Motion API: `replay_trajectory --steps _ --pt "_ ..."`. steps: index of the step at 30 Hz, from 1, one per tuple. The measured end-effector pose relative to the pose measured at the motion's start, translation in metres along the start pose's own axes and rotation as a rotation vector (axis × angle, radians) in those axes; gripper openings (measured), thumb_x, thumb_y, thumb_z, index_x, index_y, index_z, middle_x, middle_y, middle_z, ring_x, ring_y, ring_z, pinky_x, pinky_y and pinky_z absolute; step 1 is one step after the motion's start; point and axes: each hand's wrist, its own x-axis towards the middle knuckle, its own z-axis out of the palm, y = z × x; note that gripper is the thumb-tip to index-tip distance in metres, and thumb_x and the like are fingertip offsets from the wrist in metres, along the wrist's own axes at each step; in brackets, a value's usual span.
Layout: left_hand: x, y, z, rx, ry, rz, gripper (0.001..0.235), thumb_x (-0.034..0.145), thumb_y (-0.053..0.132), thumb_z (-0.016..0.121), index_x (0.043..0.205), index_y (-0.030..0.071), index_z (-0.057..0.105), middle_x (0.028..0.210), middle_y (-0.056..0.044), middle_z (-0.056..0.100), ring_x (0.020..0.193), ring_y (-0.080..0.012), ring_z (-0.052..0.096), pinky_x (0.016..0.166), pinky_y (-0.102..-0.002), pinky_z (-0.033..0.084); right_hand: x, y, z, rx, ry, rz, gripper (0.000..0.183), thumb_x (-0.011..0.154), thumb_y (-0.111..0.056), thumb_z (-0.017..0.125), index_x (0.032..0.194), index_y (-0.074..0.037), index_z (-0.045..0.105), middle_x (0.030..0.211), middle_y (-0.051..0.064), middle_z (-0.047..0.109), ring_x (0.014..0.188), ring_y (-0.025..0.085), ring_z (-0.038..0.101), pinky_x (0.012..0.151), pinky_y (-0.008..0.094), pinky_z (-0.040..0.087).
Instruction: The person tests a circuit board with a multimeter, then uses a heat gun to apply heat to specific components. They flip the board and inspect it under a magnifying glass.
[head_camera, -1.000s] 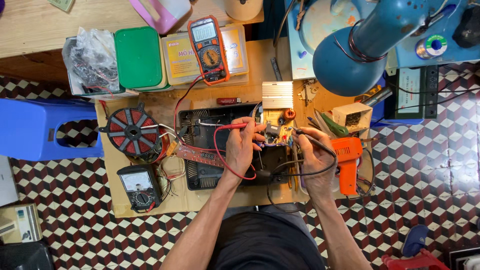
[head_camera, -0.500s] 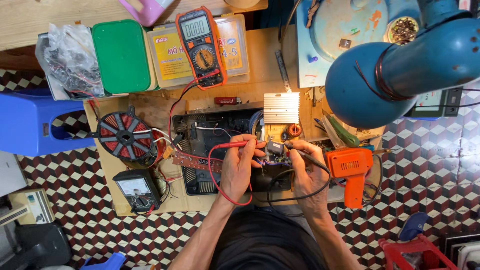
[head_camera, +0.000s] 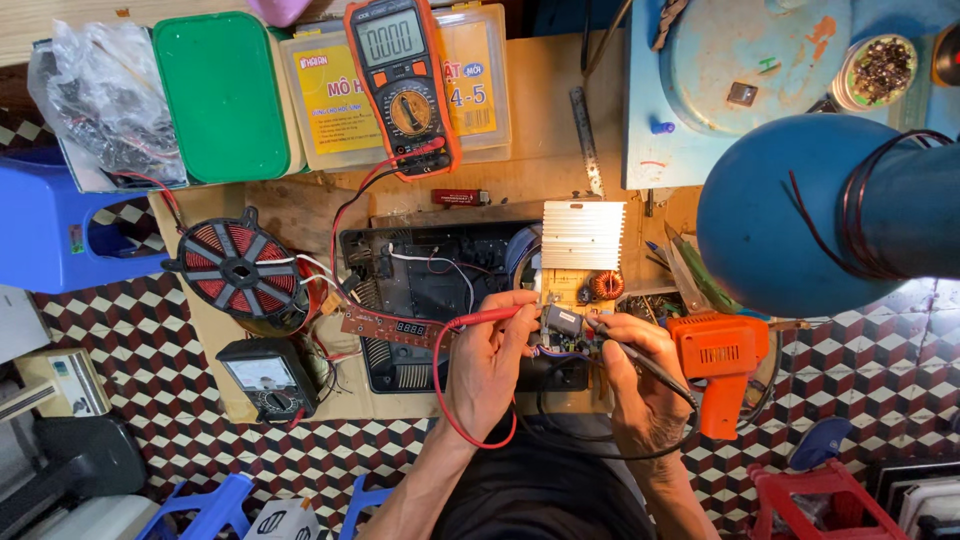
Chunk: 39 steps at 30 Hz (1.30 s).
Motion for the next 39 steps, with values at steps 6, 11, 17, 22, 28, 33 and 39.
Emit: replay_trajectory --steps 6,11,17,22,28,33,39 --pt "0.001 -0.002 -0.002 -0.03 -0.006 0.016 0.029 0.103 0.02 0.061 0.121 -0.001 0.07 0.103 -0.008 0.077 0.084 -0.0099 0.073 0.067 -0.024 0.061 0.001 0.0 -0.001 -0.026 -0.005 0.029 0.018 0.099 0.006 0.057 0.117 0.005 0.058 0.127 0.019 0.062 0.12 0.024 0.064 0.107 0.035 0.052" --pt "0.002 -0.009 -0.004 -0.136 -0.031 -0.022 0.032 0.103 0.02 0.062 0.125 -0.002 0.069 0.103 -0.008 0.076 0.087 -0.0096 0.071 0.069 -0.022 0.057 0.003 0.0 0.0 -0.046 -0.013 0.035 0.019 0.099 0.007 0.056 0.117 0.004 0.058 0.127 0.019 0.062 0.121 0.024 0.064 0.108 0.036 0.052" --pt "0.006 -0.01 -0.007 -0.167 -0.063 -0.049 0.032 0.104 0.02 0.062 0.126 -0.002 0.07 0.106 -0.011 0.076 0.091 -0.0105 0.07 0.074 -0.023 0.057 0.005 -0.003 -0.001 -0.094 -0.036 0.039 0.018 0.098 0.007 0.056 0.116 0.003 0.058 0.126 0.019 0.063 0.12 0.026 0.065 0.108 0.037 0.053" --pt "0.008 -0.001 -0.006 -0.073 -0.059 -0.04 0.028 0.103 0.018 0.061 0.121 -0.001 0.069 0.101 -0.011 0.077 0.088 -0.0108 0.073 0.072 -0.023 0.058 0.008 -0.006 -0.002 -0.118 -0.051 0.02 0.017 0.098 0.007 0.057 0.114 0.003 0.057 0.126 0.019 0.064 0.119 0.026 0.066 0.108 0.037 0.053" --pt "0.011 -0.001 -0.005 -0.083 -0.064 -0.085 0.027 0.102 0.017 0.061 0.119 -0.002 0.069 0.1 -0.011 0.077 0.087 -0.0111 0.073 0.072 -0.024 0.059 0.007 -0.005 -0.004 -0.079 -0.084 0.018 0.018 0.098 0.007 0.055 0.116 0.003 0.056 0.128 0.02 0.063 0.121 0.027 0.066 0.108 0.038 0.053" --pt "0.014 -0.006 -0.007 -0.157 -0.065 -0.151 0.031 0.101 0.02 0.062 0.121 -0.001 0.071 0.102 -0.011 0.079 0.089 -0.0113 0.073 0.073 -0.024 0.058 0.007 -0.002 -0.005 -0.066 -0.084 0.022 0.02 0.097 0.007 0.056 0.116 0.002 0.056 0.127 0.02 0.063 0.121 0.027 0.066 0.108 0.037 0.054" --pt "0.015 -0.012 -0.006 -0.156 -0.025 -0.182 0.031 0.1 0.022 0.063 0.119 -0.001 0.074 0.1 -0.012 0.08 0.087 -0.0113 0.073 0.075 -0.024 0.057 0.006 0.0 -0.007 -0.06 -0.073 0.014 0.021 0.096 0.007 0.059 0.116 0.002 0.057 0.126 0.02 0.064 0.12 0.026 0.066 0.105 0.036 0.055"
